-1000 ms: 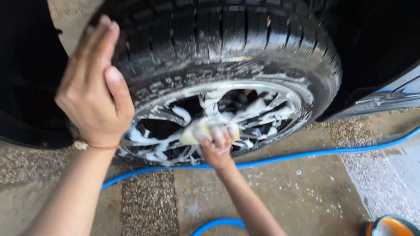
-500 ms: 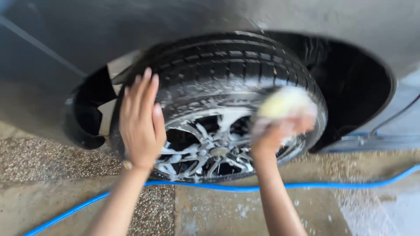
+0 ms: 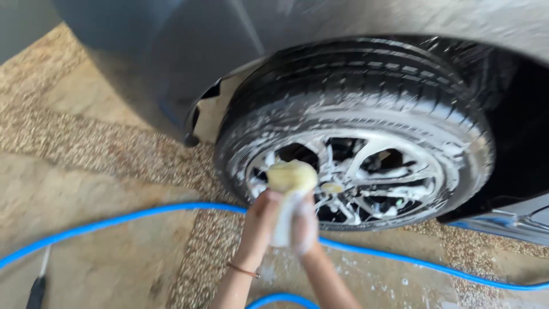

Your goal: Washing and scrubbing a car wheel and tire with a sponge and rinsing with a water hose.

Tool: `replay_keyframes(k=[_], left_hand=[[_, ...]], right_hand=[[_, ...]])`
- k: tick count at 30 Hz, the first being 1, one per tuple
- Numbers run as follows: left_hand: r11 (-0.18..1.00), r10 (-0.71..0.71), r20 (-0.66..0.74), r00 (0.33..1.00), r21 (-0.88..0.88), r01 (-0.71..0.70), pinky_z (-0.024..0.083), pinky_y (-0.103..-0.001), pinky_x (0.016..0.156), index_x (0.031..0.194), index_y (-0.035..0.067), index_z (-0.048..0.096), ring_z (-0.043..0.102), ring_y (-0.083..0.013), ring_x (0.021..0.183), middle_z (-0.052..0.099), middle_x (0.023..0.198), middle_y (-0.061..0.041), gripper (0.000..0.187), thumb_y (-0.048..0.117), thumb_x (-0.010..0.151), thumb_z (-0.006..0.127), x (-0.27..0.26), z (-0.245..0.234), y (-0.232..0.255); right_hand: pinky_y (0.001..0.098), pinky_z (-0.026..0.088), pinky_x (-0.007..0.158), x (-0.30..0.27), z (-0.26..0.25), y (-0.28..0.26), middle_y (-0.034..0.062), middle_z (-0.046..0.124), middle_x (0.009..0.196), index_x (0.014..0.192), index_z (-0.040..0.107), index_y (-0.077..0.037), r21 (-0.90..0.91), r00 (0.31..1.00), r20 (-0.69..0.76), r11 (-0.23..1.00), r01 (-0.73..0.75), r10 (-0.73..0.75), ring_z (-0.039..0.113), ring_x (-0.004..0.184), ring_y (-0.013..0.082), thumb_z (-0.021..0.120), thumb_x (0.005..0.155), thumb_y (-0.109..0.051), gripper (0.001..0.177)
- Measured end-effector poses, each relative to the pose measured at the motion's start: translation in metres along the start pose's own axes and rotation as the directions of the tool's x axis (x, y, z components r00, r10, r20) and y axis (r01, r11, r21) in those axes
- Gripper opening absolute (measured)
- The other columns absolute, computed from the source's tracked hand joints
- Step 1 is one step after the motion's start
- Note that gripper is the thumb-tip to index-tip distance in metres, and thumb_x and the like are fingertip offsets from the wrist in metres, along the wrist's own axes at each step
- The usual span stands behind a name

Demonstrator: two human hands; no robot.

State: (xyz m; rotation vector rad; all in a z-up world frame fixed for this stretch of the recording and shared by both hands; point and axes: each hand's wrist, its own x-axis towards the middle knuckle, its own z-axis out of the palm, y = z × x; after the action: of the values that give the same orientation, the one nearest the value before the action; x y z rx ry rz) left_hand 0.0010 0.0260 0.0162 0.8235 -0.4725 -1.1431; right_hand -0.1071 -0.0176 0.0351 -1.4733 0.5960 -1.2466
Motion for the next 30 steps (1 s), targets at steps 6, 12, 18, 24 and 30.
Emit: replay_keyframes(k=[6, 12, 18, 24, 30], left_hand=[[0.708, 0.357, 0.028, 0.934, 0.644, -0.29, 0.056, -0.035, 0.072, 0.109, 0.003, 0.072, 0.072, -0.0237, 0.082, 0.074, 0.094, -0.011, 0.03, 0.028, 0.093, 0.072, -0.045, 0.012, 0.062], [0.532, 0.534, 0.169, 0.828, 0.694, -0.485, 0.054, -0.039, 0.085, 0.119, 0.003, 0.063, 0.068, -0.031, 0.1, 0.068, 0.109, -0.017, 0.022, 0.02, 0.107, 0.054, -0.053, -0.04, -0.009], [0.726, 0.354, 0.001, 0.935, 0.63, -0.275, 0.059, -0.036, 0.082, 0.132, 0.005, 0.054, 0.072, -0.0233, 0.098, 0.07, 0.115, -0.013, 0.034, 0.025, 0.103, 0.055, -0.054, -0.126, -0.079], [0.896, 0.115, -0.294, 0.949, 0.443, 0.028, 0.057, -0.032, 0.074, 0.133, 0.009, 0.056, 0.07, -0.018, 0.087, 0.071, 0.111, -0.008, 0.041, 0.03, 0.098, 0.06, -0.048, -0.173, -0.09], [0.914, 0.032, -0.412, 0.91, 0.38, 0.141, 0.056, -0.031, 0.075, 0.134, 0.011, 0.056, 0.071, -0.0157, 0.09, 0.069, 0.117, -0.006, 0.045, 0.034, 0.096, 0.061, -0.049, -0.214, -0.086]], right_hand=[[0.0451, 0.042, 0.112, -0.017, 0.016, -0.046, 0.0159, 0.059, 0.141, 0.148, 0.043, -0.003, 0.499, 0.929, 0.118, 0.788, -0.36, 0.349, 0.056, 0.131, 0.0309, 0.053, 0.092, -0.054, 0.077], [0.043, 0.046, 0.104, -0.032, 0.018, -0.025, 0.0124, 0.064, 0.134, 0.145, 0.047, -0.007, 0.238, 0.912, -0.179, 0.916, -0.323, 0.368, 0.06, 0.122, 0.0271, 0.059, 0.092, -0.038, 0.063], [0.0512, 0.041, 0.107, 0.054, 0.017, -0.005, 0.0227, 0.057, 0.125, 0.137, 0.059, -0.008, -0.918, 0.842, 0.069, 0.296, 0.263, -0.535, 0.049, 0.123, 0.0382, 0.076, 0.081, -0.018, 0.06], [0.0476, 0.047, 0.096, 0.082, 0.024, 0.116, 0.0043, 0.06, 0.125, 0.131, 0.063, -0.03, -0.515, 0.518, 0.85, -0.363, 0.776, -0.099, 0.055, 0.117, 0.0272, 0.07, 0.088, -0.026, 0.043], [0.0439, 0.047, 0.079, 0.09, 0.052, 0.044, 0.0031, 0.061, 0.116, 0.126, 0.065, -0.028, -0.717, 0.598, 0.686, -0.241, 0.654, -0.415, 0.057, 0.103, 0.0257, 0.066, 0.093, -0.027, 0.033]])
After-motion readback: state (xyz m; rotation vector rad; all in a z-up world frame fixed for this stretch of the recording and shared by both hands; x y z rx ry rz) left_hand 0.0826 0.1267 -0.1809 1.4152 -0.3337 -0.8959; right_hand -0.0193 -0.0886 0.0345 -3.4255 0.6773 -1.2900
